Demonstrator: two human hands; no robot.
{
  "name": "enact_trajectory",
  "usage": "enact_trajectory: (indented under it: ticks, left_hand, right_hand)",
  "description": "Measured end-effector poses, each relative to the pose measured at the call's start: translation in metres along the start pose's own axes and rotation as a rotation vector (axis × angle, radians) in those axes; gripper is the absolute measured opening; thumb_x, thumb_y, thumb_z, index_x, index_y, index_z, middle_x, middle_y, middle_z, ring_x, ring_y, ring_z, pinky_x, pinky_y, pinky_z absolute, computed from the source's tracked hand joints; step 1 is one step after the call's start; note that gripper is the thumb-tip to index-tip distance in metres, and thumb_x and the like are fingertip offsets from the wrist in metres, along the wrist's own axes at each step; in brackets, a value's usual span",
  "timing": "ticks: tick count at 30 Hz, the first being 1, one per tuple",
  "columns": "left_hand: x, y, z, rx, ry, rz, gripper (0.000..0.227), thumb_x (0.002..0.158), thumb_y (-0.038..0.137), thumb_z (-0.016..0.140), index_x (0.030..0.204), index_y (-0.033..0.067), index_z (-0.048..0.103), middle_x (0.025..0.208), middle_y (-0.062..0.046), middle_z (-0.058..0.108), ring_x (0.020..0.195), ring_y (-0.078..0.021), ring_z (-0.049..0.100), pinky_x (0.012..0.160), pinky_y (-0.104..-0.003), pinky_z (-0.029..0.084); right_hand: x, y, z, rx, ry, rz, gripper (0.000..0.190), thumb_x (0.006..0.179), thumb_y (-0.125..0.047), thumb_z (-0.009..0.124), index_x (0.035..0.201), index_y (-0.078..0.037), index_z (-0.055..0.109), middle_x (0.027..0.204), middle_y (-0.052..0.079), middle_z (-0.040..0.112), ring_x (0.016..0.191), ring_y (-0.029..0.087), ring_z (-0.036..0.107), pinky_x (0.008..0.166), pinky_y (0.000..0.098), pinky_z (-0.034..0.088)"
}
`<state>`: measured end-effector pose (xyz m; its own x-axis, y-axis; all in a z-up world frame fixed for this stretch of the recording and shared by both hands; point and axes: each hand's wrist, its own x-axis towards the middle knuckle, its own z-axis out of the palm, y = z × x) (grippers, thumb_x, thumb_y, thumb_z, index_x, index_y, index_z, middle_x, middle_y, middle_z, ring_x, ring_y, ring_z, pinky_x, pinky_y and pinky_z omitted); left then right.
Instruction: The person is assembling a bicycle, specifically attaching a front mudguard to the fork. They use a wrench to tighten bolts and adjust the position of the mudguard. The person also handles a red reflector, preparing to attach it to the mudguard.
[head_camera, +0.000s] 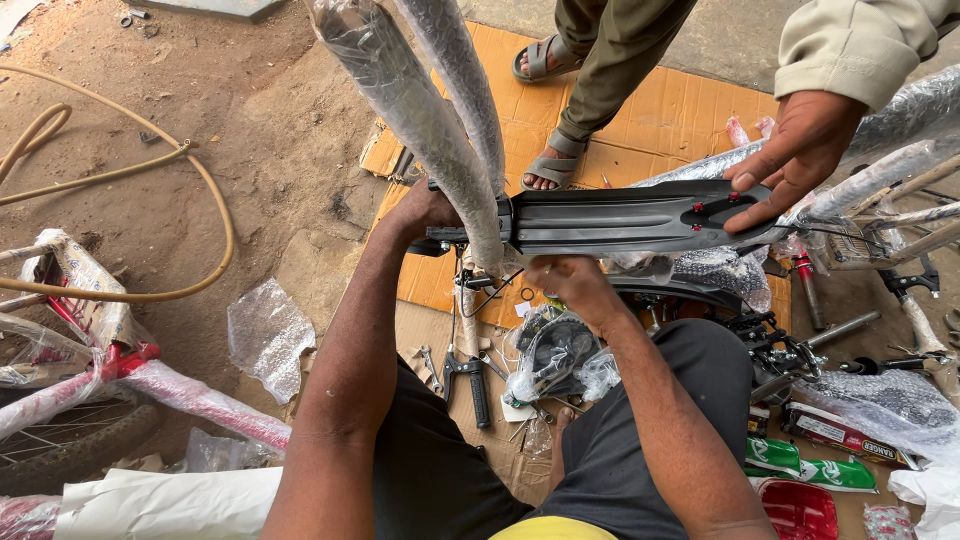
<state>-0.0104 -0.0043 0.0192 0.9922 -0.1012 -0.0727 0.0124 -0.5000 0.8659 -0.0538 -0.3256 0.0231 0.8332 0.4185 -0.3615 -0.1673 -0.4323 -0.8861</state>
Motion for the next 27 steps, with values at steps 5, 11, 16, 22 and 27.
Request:
enact_trajectory:
  ticks: [5, 11, 16, 22, 27]
  left_hand:
    - [-0.003, 0.002, 0.0, -0.061, 0.002, -0.016, 0.068, 0.059, 0.022, 0.094, 0.122, 0.009, 0.07, 0.12, -0.01, 0.073, 0.111, -0.0254, 0.069, 0.097, -0.041, 0.056]
    - [0.006, -0.017, 0.002, -0.079, 0.015, -0.038, 0.07, 0.063, 0.021, 0.093, 0.126, 0.0081, 0.067, 0.122, -0.011, 0.072, 0.113, -0.0265, 0.067, 0.099, -0.042, 0.055]
    - [0.005, -0.034, 0.014, -0.304, -0.016, 0.021, 0.059, 0.066, 0.015, 0.092, 0.12, 0.0034, 0.07, 0.121, -0.014, 0.074, 0.112, -0.0282, 0.071, 0.097, -0.043, 0.061]
    - [0.01, -0.037, 0.017, -0.206, 0.032, -0.022, 0.047, 0.065, 0.012, 0.088, 0.111, 0.0048, 0.075, 0.108, -0.011, 0.078, 0.1, -0.0249, 0.072, 0.084, -0.042, 0.059]
    - [0.024, -0.036, 0.01, 0.046, 0.009, 0.003, 0.045, 0.07, 0.018, 0.086, 0.112, 0.0048, 0.074, 0.11, -0.01, 0.077, 0.103, -0.0225, 0.07, 0.091, -0.038, 0.056]
  right_hand:
    - [-0.014, -0.014, 0.024, -0.71, -0.31, -0.022, 0.055, 0.084, -0.047, 0.077, 0.121, -0.007, 0.071, 0.105, 0.013, 0.074, 0.099, 0.025, 0.073, 0.09, 0.0406, 0.056]
    - [-0.015, -0.024, 0.029, -0.754, -0.291, -0.025, 0.052, 0.091, -0.051, 0.068, 0.122, -0.01, 0.07, 0.104, 0.014, 0.076, 0.098, 0.027, 0.074, 0.088, 0.0422, 0.057]
    - [-0.005, -0.004, 0.025, -0.664, -0.271, 0.029, 0.05, 0.097, -0.047, 0.063, 0.13, -0.01, 0.064, 0.11, 0.018, 0.076, 0.095, 0.027, 0.075, 0.093, 0.0416, 0.057]
    - [0.008, 0.006, 0.019, -0.079, -0.007, -0.137, 0.048, 0.092, -0.039, 0.073, 0.122, -0.002, 0.071, 0.1, 0.007, 0.077, 0.087, 0.014, 0.07, 0.075, 0.033, 0.056]
    - [0.012, -0.01, 0.003, 0.423, 0.08, 0.054, 0.039, 0.086, -0.047, 0.078, 0.093, -0.01, 0.069, 0.061, -0.003, 0.042, 0.047, 0.006, 0.034, 0.04, 0.0262, 0.03]
